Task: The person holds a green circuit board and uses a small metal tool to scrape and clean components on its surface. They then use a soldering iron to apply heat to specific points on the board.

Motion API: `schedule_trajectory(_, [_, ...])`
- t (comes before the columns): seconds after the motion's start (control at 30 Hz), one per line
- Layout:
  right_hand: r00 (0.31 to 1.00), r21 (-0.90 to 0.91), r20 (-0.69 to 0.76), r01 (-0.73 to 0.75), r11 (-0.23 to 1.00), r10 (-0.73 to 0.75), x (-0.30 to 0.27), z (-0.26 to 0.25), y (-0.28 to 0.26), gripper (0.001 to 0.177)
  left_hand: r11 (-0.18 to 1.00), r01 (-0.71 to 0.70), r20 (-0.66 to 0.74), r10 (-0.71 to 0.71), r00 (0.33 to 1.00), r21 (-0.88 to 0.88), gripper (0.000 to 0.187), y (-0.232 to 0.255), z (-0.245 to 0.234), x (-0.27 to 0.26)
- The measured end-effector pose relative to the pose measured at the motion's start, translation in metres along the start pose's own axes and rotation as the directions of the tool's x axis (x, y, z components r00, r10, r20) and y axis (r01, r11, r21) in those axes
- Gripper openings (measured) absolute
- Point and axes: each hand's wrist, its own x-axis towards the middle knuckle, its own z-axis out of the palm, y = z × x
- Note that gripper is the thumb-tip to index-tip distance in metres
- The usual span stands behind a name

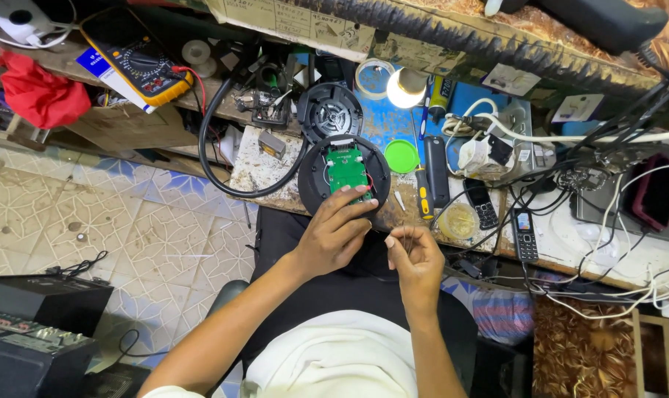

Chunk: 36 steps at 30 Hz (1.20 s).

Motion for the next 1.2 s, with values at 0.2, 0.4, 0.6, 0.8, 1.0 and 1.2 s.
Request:
schedule_trajectory(0.2, [0.998, -0.032, -0.045, -0.032, 0.999, 0.031, 0.011, 0.003, -0.003, 0.014, 1.000, 0.001, 0.001, -0.001, 1.000, -0.024, 0.007, -0.005, 0.000, -0.001])
schedule_trajectory(0.4, [0.997, -0.073, -0.074, 0.013, 0.997, -0.018, 0.020, -0.009, 0.047, 0.013, 1.000, -0.001, 0.001, 0.001, 1.000, -0.014, 0.005, -0.007, 0.000, -0.005])
schedule_trajectory(0.6, [0.991, -0.012, -0.116, 0.058, 0.998, -0.059, 0.030, -0.010, 0.057, 0.013, 1.000, 0.013, 0.000, -0.013, 1.000, -0.005, 0.002, -0.010, -0.002, -0.007])
schedule_trajectory(0.8, [0.991, -0.047, -0.134, 0.018, 0.999, -0.024, 0.039, -0.014, 0.075, 0.011, 0.999, 0.048, 0.004, -0.048, 0.999, 0.002, 0.011, -0.016, -0.004, -0.020])
schedule_trajectory(1.0, [1.000, -0.369, 0.014, -0.014, 0.929, 0.021, 0.059, -0.013, 0.064, 0.019, 0.998, 0.048, -0.015, -0.049, 0.999, -0.027, 0.014, -0.021, -0.011, -0.030])
schedule_trajectory(1.2, [0.986, -0.565, 0.112, 0.163, 0.809, -0.120, 0.072, -0.001, 0.048, 0.021, 0.997, 0.079, -0.013, -0.079, 0.997, -0.022, 0.019, -0.019, -0.013, -0.033])
